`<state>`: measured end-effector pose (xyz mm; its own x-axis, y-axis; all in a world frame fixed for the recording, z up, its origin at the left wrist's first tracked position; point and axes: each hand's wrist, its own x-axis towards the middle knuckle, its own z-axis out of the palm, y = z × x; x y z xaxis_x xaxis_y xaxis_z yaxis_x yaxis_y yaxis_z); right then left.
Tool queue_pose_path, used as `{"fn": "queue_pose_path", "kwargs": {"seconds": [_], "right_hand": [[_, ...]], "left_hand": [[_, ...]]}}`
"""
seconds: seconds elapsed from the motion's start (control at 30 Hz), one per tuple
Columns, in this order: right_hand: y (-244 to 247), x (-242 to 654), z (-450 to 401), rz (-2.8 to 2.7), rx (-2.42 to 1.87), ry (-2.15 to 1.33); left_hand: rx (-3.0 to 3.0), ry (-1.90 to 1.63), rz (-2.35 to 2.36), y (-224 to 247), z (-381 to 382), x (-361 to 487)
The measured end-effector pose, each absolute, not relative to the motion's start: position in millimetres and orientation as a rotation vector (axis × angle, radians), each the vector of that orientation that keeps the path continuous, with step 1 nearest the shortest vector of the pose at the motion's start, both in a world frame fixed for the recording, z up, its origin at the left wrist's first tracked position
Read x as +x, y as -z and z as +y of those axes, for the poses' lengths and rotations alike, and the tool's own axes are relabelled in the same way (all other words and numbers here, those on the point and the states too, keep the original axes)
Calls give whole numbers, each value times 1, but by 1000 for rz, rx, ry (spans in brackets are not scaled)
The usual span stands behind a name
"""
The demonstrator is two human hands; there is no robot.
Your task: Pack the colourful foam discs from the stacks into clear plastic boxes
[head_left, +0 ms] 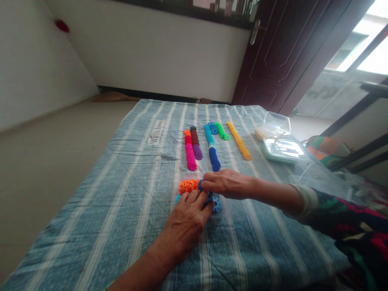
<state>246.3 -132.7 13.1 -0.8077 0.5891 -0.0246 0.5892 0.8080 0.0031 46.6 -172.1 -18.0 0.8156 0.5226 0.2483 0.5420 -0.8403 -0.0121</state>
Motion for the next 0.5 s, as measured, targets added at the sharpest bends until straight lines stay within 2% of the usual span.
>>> {"fn": "queue_pose_path", "kwargs": {"seconds": [0.5], "right_hand": [[-7,251,-145,3015,1142,135]], "left_hand": [[-2940,281,-880,18,-172,47]]}}
